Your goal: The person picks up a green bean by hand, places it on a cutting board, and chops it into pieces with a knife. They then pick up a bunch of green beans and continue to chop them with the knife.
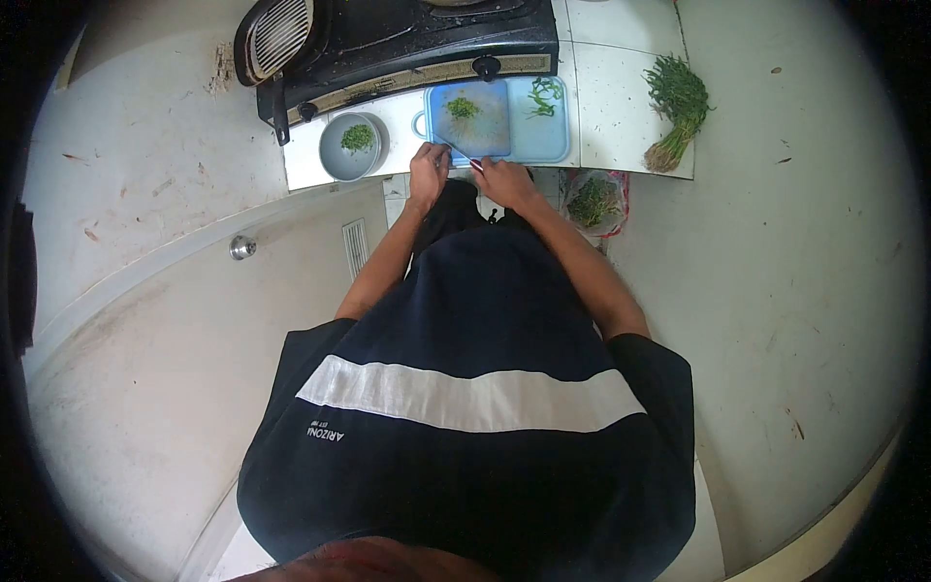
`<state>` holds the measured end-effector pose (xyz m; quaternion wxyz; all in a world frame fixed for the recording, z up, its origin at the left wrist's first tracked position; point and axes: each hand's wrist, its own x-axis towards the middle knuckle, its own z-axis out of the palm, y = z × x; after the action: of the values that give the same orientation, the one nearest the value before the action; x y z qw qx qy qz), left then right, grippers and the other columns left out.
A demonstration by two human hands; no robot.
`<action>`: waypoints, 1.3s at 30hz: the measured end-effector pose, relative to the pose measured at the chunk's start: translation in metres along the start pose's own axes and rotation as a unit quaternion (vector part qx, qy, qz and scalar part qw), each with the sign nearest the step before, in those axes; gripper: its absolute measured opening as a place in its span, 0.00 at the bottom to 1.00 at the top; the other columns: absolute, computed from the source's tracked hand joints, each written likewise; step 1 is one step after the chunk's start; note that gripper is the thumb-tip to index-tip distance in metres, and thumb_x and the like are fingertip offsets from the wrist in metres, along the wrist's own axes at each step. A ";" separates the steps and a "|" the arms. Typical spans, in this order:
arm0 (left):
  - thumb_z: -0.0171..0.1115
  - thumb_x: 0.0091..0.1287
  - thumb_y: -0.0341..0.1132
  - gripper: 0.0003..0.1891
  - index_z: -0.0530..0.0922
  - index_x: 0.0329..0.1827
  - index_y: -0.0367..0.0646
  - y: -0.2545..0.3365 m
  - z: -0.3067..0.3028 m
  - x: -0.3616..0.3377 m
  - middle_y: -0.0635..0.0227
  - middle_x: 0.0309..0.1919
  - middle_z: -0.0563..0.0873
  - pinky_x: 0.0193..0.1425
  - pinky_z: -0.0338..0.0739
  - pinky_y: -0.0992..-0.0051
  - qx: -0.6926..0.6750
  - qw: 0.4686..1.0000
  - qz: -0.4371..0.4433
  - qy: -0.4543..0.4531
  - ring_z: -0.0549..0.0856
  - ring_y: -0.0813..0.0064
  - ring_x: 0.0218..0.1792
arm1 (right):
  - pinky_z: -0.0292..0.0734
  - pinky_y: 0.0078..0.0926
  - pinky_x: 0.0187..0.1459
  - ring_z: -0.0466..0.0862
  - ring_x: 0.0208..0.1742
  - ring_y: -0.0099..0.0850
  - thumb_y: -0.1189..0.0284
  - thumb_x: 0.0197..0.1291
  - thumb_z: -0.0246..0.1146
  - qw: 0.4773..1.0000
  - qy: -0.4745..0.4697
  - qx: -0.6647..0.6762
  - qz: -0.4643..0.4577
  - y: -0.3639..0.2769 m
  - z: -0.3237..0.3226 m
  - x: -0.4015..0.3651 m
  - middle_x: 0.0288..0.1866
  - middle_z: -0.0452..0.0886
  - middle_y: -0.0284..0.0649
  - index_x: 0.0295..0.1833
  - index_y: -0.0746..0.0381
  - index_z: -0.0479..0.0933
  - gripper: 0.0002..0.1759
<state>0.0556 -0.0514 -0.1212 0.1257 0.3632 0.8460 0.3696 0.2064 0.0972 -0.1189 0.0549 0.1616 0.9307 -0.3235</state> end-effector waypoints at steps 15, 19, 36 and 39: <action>0.64 0.67 0.22 0.07 0.88 0.44 0.35 -0.001 0.003 -0.006 0.50 0.41 0.86 0.48 0.83 0.57 0.008 0.999 0.005 0.032 0.88 0.48 0.41 | 0.84 0.58 0.36 0.88 0.32 0.59 0.54 0.79 0.55 1.000 0.010 -0.026 -0.006 0.002 0.010 0.005 0.29 0.87 0.56 0.52 0.68 0.79 0.25; 0.64 0.70 0.23 0.08 0.89 0.47 0.36 -0.003 0.003 -0.005 0.50 0.40 0.87 0.48 0.83 0.58 -0.014 0.999 -0.004 0.038 0.88 0.50 0.40 | 0.84 0.58 0.34 0.88 0.30 0.59 0.54 0.78 0.56 0.999 0.009 -0.031 0.009 0.007 0.005 0.002 0.26 0.85 0.56 0.50 0.67 0.78 0.24; 0.65 0.71 0.25 0.07 0.89 0.47 0.35 -0.003 0.007 0.009 0.51 0.38 0.87 0.46 0.82 0.59 -0.003 0.999 0.026 0.040 0.88 0.52 0.38 | 0.84 0.58 0.34 0.87 0.29 0.59 0.52 0.77 0.58 1.000 0.025 -0.008 0.011 0.011 0.003 0.001 0.25 0.84 0.56 0.47 0.65 0.78 0.23; 0.65 0.70 0.24 0.07 0.89 0.47 0.35 0.000 0.006 0.008 0.51 0.38 0.86 0.46 0.82 0.59 -0.006 0.999 0.024 0.033 0.88 0.52 0.38 | 0.83 0.58 0.33 0.87 0.28 0.59 0.52 0.78 0.58 0.999 0.032 -0.010 0.006 0.008 0.000 0.001 0.24 0.84 0.55 0.48 0.65 0.78 0.23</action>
<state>0.0526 -0.0430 -0.1251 0.0909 0.3703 0.8383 0.3898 0.2080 0.1032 -0.1240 0.0283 0.1773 0.9341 -0.3086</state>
